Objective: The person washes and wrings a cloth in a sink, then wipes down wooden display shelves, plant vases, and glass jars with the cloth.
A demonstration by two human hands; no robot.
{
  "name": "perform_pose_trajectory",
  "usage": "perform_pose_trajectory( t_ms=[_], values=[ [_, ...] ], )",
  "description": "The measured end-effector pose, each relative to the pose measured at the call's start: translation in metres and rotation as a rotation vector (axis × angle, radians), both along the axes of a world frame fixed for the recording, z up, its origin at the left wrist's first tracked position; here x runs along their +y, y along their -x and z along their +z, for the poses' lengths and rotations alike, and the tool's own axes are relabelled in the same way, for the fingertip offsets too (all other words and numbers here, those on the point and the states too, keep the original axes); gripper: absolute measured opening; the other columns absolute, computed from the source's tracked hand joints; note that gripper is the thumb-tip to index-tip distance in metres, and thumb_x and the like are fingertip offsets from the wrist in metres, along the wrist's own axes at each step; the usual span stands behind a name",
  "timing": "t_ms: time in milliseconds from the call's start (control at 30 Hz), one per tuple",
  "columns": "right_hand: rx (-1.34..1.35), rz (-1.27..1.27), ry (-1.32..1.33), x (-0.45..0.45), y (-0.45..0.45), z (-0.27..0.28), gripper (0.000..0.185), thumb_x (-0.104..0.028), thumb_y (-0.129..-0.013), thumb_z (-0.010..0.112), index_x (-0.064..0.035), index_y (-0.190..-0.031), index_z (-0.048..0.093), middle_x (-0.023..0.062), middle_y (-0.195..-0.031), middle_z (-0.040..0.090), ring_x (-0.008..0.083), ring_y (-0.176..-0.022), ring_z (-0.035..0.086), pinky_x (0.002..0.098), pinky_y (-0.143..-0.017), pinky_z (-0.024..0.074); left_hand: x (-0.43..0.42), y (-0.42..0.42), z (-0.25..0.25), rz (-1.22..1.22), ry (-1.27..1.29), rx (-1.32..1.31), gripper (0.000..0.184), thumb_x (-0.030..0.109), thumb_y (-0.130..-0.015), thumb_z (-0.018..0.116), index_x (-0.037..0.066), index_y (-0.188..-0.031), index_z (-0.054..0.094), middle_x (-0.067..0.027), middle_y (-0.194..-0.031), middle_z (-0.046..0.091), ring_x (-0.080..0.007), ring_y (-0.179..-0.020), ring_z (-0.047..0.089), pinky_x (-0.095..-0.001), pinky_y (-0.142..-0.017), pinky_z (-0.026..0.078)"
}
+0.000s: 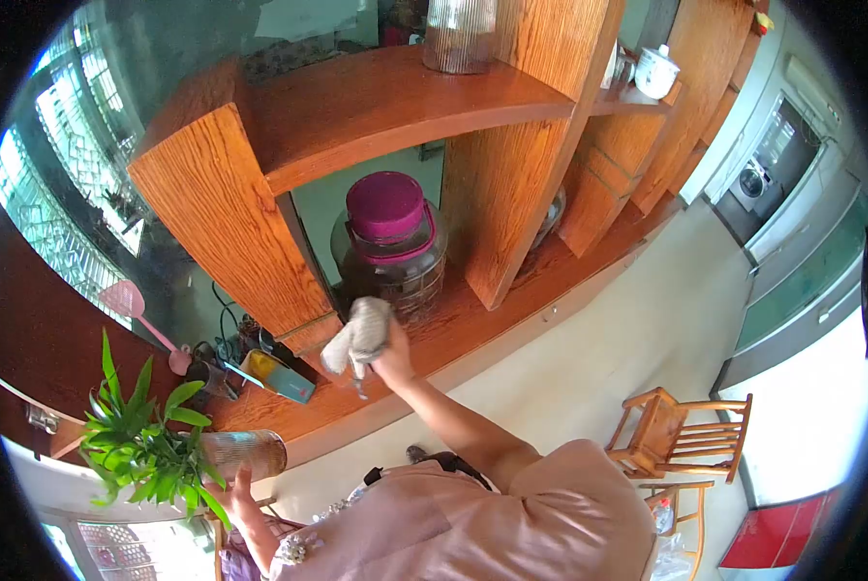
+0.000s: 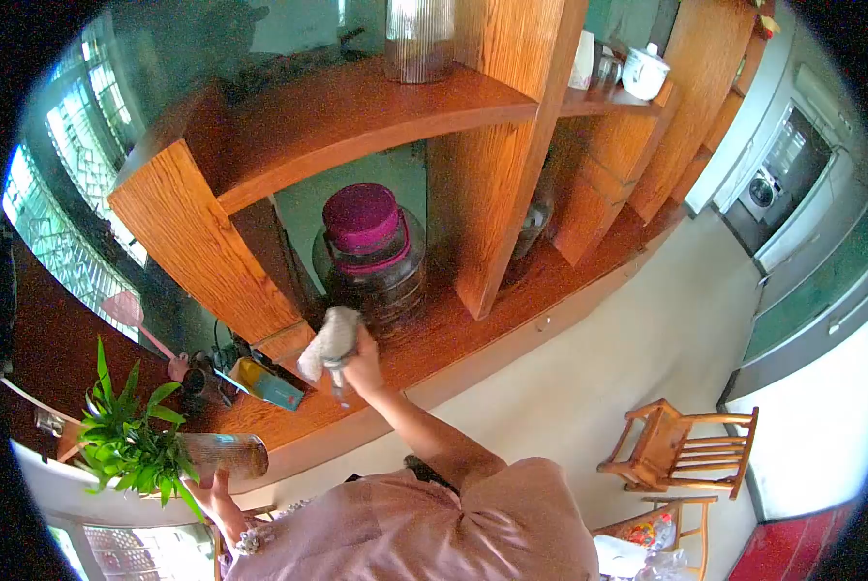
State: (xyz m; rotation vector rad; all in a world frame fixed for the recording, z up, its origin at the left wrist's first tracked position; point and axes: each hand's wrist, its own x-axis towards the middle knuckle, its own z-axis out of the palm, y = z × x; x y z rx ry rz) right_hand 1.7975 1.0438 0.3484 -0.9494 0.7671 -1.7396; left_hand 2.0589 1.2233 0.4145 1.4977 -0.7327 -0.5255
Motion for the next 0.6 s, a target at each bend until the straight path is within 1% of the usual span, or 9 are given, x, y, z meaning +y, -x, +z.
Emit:
perform_pose_trajectory(
  t_ms=[100, 200, 300, 367, 400, 467, 500, 567, 600],
  values=[
    [0.099, -0.318, -0.114, 0.010, 0.061, 0.063, 0.029, -0.021, -0.084, 0.052, -0.0034, -0.107, 0.049, 0.0050, -0.098, 0.054, 0.0129, -0.089, 0.052, 0.0311, -0.080, 0.0439, -0.002, 0.005, 0.001, -0.024, 0.030, 0.004, 0.071, 0.002, -0.064, 0.069, -0.003, -0.126, 0.034, -0.0150, -0.126, 0.039, -0.0258, -0.114, 0.038, -0.0380, -0.099, 0.026],
    [0.347, -0.718, 0.200, -0.009, 0.132, 0.125, 0.017, -0.018, -0.079, 0.056, -0.0043, -0.089, 0.052, 0.0045, -0.081, 0.052, 0.0137, -0.078, 0.050, 0.0304, -0.069, 0.0437, -0.002, -0.021, -0.028, -0.092, 0.035, 0.018, 0.072, 0.008, -0.063, 0.073, -0.003, -0.124, 0.036, -0.0149, -0.124, 0.041, -0.0251, -0.112, 0.040, -0.0385, -0.098, 0.027],
    [1.106, -0.678, 0.343, -0.066, 0.217, 0.178, 0.028, -0.018, -0.079, 0.058, -0.0022, -0.101, 0.053, 0.0114, -0.091, 0.056, 0.0233, -0.089, 0.052, 0.0366, -0.081, 0.0389, -0.004, -0.008, -0.014, -0.113, 0.018, -0.023, 0.068, 0.013, -0.064, 0.074, -0.003, -0.121, 0.040, -0.0151, -0.121, 0.044, -0.0253, -0.111, 0.041, -0.0394, -0.097, 0.029],
    [2.032, -1.156, 0.355, -0.079, 0.217, 0.228, 0.031, -0.018, -0.079, 0.057, -0.0037, -0.106, 0.053, 0.0131, -0.102, 0.056, 0.0269, -0.100, 0.049, 0.0393, -0.088, 0.0344, -0.003, -0.007, -0.037, -0.051, 0.090, -0.021, 0.065, 0.018, -0.067, 0.074, -0.003, -0.118, 0.042, -0.0171, -0.117, 0.048, -0.0278, -0.109, 0.042, -0.0393, -0.096, 0.030],
    [2.055, -1.132, 0.378, -0.106, 0.226, 0.228, 0.031, -0.018, -0.079, 0.057, -0.0037, -0.106, 0.053, 0.0131, -0.102, 0.056, 0.0269, -0.100, 0.049, 0.0393, -0.088, 0.0344, 0.001, -0.010, -0.050, -0.038, -0.035, -0.073, 0.067, 0.020, -0.066, 0.075, -0.004, -0.119, 0.041, -0.0182, -0.118, 0.047, -0.0290, -0.109, 0.042, -0.0390, -0.096, 0.031],
    [1.308, -0.837, 0.546, -0.172, 0.242, 0.215, 0.020, -0.019, -0.081, 0.053, -0.0060, -0.095, 0.057, 0.0102, -0.083, 0.061, 0.0261, -0.080, 0.058, 0.0398, -0.071, 0.0447, 0.015, -0.054, -0.142, -0.054, -0.424, -0.134, 0.073, 0.024, -0.065, 0.076, -0.006, -0.121, 0.038, -0.0209, -0.121, 0.044, -0.0317, -0.109, 0.041, -0.0387, -0.096, 0.030],
    [1.317, -0.816, 0.548, -0.189, 0.242, 0.214, 0.020, -0.019, -0.081, 0.053, -0.0060, -0.095, 0.057, 0.0102, -0.083, 0.061, 0.0261, -0.080, 0.058, 0.0398, -0.071, 0.0447, 0.019, -0.046, -0.145, -0.045, -0.438, -0.122, 0.073, 0.024, -0.065, 0.076, -0.006, -0.121, 0.038, -0.0209, -0.121, 0.044, -0.0317, -0.109, 0.041, -0.0387, -0.096, 0.030],
    [2.224, -0.801, 0.248, -0.223, 0.240, 0.215, 0.025, -0.023, -0.084, 0.047, -0.0064, -0.101, 0.056, 0.0120, -0.090, 0.062, 0.0279, -0.088, 0.058, 0.0385, -0.079, 0.0438, 0.019, -0.026, -0.126, 0.056, -0.506, -0.285, 0.076, 0.027, -0.066, 0.075, -0.006, -0.122, 0.037, -0.0204, -0.123, 0.042, -0.0312, -0.110, 0.040, -0.0395, -0.096, 0.030],
    [2.225, -0.704, 0.289, -0.251, 0.264, 0.176, 0.035, -0.029, -0.086, 0.042, -0.0143, -0.117, 0.050, 0.0132, -0.117, 0.052, 0.0300, -0.110, 0.047, 0.0404, -0.091, 0.0378, 0.011, -0.006, -0.098, 0.100, -0.508, -0.187, 0.077, 0.026, -0.065, 0.075, -0.006, -0.123, 0.035, -0.0201, -0.124, 0.041, -0.0299, -0.111, 0.040, -0.0391, -0.096, 0.030]
  ],
)
